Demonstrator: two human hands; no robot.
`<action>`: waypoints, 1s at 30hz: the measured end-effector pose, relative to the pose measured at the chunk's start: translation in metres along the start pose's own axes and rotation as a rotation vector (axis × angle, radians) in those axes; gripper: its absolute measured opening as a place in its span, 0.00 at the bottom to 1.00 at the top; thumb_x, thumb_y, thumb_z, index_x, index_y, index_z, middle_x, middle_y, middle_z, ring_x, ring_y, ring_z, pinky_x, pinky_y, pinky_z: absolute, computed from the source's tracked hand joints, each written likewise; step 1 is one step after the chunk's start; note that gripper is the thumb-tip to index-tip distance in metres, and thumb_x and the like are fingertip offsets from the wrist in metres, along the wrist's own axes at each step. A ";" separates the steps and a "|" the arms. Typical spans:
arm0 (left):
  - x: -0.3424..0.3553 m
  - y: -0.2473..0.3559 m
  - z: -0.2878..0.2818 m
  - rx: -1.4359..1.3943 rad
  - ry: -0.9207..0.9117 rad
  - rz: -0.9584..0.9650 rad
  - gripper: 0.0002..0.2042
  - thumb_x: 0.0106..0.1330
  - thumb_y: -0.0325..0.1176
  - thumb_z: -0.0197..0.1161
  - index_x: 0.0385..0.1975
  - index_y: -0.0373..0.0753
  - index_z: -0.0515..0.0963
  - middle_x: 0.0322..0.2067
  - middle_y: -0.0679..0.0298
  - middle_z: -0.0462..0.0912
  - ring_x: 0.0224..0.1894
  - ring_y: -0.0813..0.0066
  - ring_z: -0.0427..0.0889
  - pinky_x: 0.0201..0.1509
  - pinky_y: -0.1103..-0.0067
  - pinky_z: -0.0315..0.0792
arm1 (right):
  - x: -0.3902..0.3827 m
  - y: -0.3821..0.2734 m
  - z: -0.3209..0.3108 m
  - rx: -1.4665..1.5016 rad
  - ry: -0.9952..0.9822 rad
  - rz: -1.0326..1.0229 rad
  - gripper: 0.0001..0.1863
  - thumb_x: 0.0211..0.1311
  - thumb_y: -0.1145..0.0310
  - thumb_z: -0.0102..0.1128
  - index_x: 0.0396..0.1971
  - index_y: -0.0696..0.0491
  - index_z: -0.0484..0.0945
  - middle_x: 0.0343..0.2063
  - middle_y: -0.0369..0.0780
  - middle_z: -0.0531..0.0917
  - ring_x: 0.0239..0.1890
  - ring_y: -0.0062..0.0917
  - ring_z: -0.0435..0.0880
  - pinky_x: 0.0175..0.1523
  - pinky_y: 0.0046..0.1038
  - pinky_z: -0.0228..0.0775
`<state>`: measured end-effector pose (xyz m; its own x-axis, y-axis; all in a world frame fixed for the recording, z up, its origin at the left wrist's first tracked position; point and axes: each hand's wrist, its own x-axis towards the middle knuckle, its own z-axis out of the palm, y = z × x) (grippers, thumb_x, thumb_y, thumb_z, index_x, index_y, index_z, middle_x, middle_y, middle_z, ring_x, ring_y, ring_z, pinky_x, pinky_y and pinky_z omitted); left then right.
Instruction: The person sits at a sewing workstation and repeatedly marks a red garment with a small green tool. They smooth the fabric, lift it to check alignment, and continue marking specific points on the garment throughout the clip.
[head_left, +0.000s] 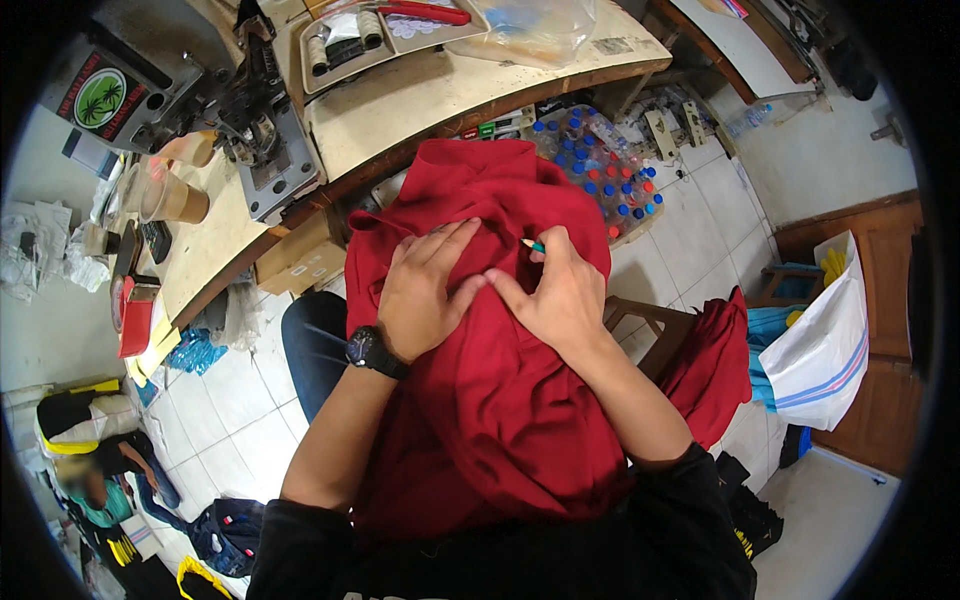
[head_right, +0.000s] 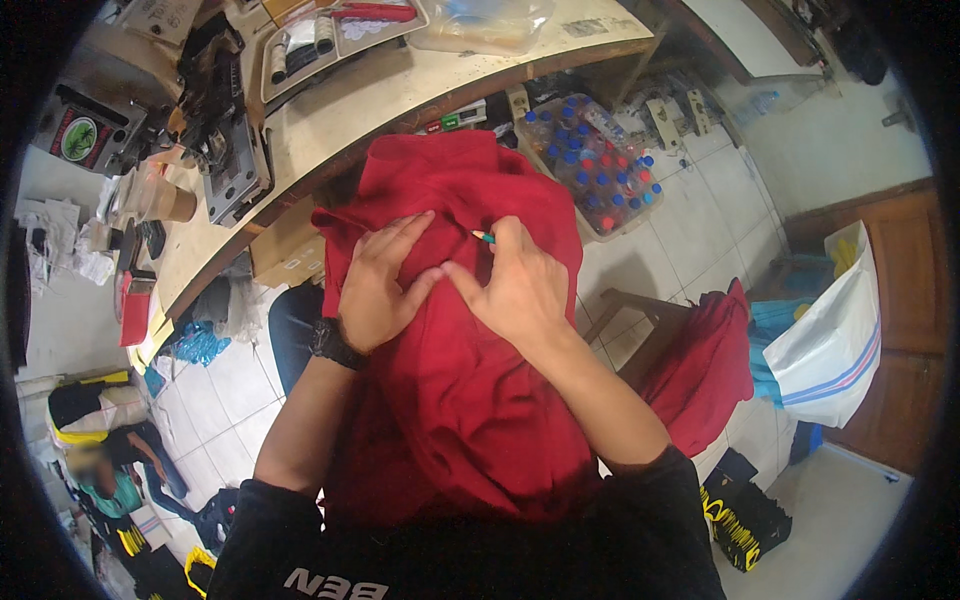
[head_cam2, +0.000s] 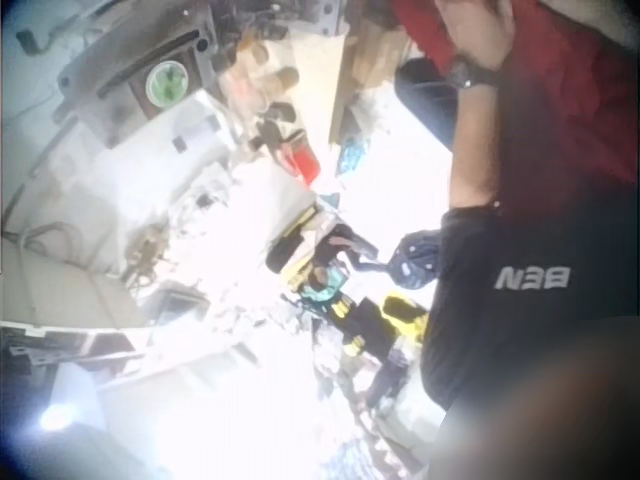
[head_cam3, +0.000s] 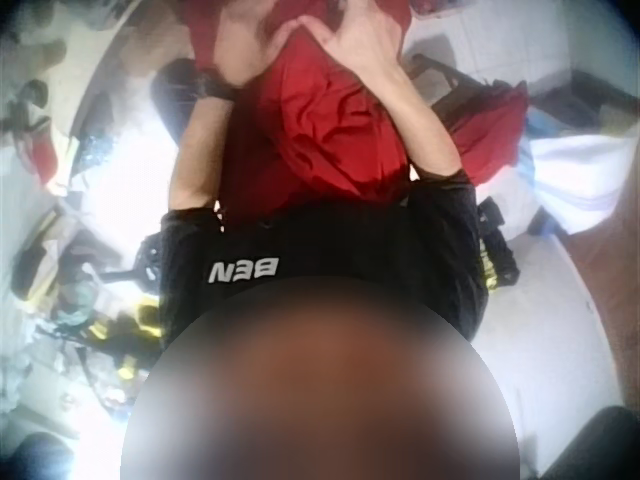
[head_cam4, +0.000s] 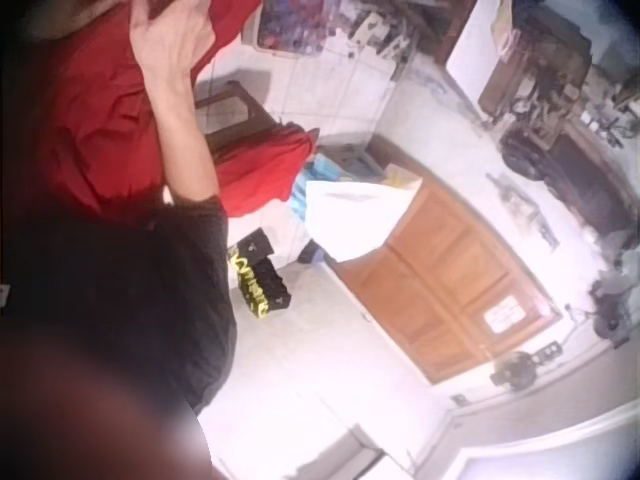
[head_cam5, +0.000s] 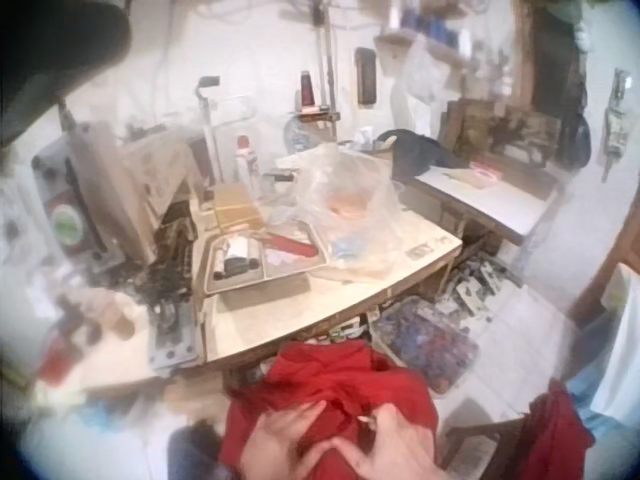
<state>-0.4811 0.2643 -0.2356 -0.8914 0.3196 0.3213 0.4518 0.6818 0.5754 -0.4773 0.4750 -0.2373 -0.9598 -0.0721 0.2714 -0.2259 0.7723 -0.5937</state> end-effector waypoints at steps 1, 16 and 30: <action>-0.002 0.000 0.001 0.021 0.000 0.003 0.31 0.64 0.40 0.76 0.68 0.41 0.77 0.64 0.51 0.82 0.65 0.48 0.81 0.72 0.52 0.69 | 0.002 0.001 0.003 0.018 -0.019 0.035 0.28 0.57 0.55 0.80 0.43 0.56 0.71 0.28 0.48 0.85 0.31 0.51 0.88 0.34 0.46 0.79; -0.010 0.000 0.003 0.080 0.023 0.114 0.28 0.67 0.42 0.75 0.64 0.37 0.80 0.57 0.49 0.85 0.60 0.48 0.83 0.68 0.55 0.72 | -0.028 0.041 -0.032 0.920 0.040 0.345 0.11 0.75 0.71 0.63 0.38 0.53 0.67 0.36 0.38 0.84 0.34 0.17 0.81 0.42 0.23 0.74; 0.020 0.081 -0.013 0.140 -0.319 0.568 0.26 0.74 0.47 0.60 0.65 0.37 0.79 0.69 0.55 0.79 0.77 0.51 0.68 0.80 0.50 0.56 | -0.257 0.188 -0.191 -0.388 0.590 1.036 0.25 0.72 0.50 0.69 0.48 0.57 0.73 0.37 0.53 0.88 0.40 0.53 0.89 0.45 0.49 0.77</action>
<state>-0.4619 0.3172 -0.1733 -0.4927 0.8186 0.2952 0.8646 0.4221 0.2727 -0.2414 0.7591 -0.2735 -0.4133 0.8950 0.1678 0.7494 0.4390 -0.4956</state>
